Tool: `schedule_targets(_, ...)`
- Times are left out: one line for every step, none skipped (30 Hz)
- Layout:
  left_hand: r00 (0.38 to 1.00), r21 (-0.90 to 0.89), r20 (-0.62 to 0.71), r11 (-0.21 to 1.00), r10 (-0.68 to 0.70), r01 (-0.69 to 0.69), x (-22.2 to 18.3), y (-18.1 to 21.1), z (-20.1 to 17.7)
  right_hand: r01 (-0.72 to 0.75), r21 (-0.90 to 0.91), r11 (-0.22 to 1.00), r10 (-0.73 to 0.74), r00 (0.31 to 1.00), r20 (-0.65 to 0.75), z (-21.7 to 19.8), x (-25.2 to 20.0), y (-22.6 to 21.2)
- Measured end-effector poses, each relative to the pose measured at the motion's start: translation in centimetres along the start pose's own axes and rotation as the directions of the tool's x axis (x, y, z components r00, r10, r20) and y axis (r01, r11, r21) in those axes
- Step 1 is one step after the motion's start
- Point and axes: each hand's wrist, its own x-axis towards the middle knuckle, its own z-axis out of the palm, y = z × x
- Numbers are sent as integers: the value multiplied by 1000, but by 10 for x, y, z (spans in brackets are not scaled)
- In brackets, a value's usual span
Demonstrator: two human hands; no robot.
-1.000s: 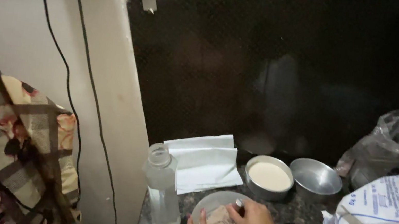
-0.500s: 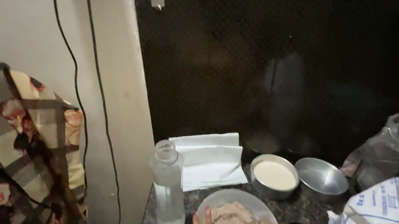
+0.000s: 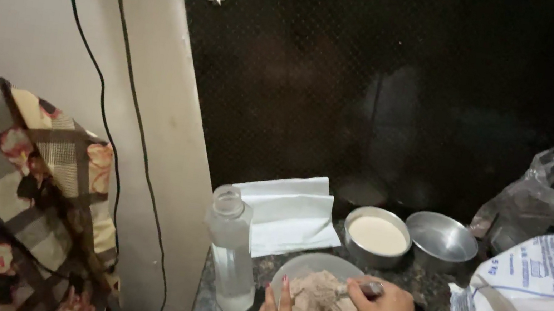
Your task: The recorder prepares cake batter by measuring and mixing ingredients.
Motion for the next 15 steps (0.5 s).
schedule_targets(1000, 1, 13, 1000, -3, 3, -11, 8, -40, -11, -4, 1000, 11, 1000, 6, 1, 3, 11)
schedule_targets(980, -116, 199, 993, 4, 19, -21, 16, -81, -2, -169, 986, 18, 996, 88, 3, 6, 22)
schedule_targets(930, -228, 366, 972, 32, 56, -22, 25, -123, 28, -323, 946, 26, 987, 161, 5, 14, 30)
schedule_targets(930, -228, 367, 972, 33, 55, -22, 22, -114, 26, -323, 946, 27, 987, 160, 3, 7, 27)
schedule_targets(936, -240, 348, 970, 45, 42, -18, 19, -106, -14, -181, 983, 31, 995, 94, 3, 4, 21)
schedule_targets(943, -251, 329, 968, 57, 29, -14, 16, -98, -43, -33, 999, 44, 999, 28, 2, 1, 16)
schedule_targets(940, -250, 337, 968, 54, 34, -19, 17, -98, -51, -37, 998, 52, 998, 32, 4, 4, 26)
schedule_targets(950, -252, 307, 968, 62, 18, -24, 17, -99, -42, -208, 977, 65, 992, 107, 5, 7, 36)
schedule_targets(962, -253, 263, 967, 73, -4, -22, 18, -101, -8, -367, 930, 77, 982, 174, 8, 17, 42)
schedule_targets(963, -252, 260, 968, 72, -4, -22, 18, -99, -5, -365, 931, 74, 982, 174, 9, 12, 50)
schedule_targets(954, -234, 293, 972, 69, 2, -17, 17, -98, 81, -216, 973, -63, 994, 91, 12, 12, 55)
schedule_targets(944, -215, 325, 976, 65, 7, -13, 17, -97, 184, -71, 980, -185, 983, -12, 14, 12, 61)
schedule_targets(945, -215, 319, 977, 65, 5, -8, 8, -59, 188, -69, 980, -190, 982, -14, 11, 10, 49)
schedule_targets(984, -109, 177, 994, 16, 4, -3, 0, -21, 21, -130, 991, -1, 988, 151, 7, 8, 38)
schedule_targets(1000, -10, 16, 1000, -16, 16, 9, -3, 18, -127, -217, 968, 188, 939, 290, 1, 12, 25)
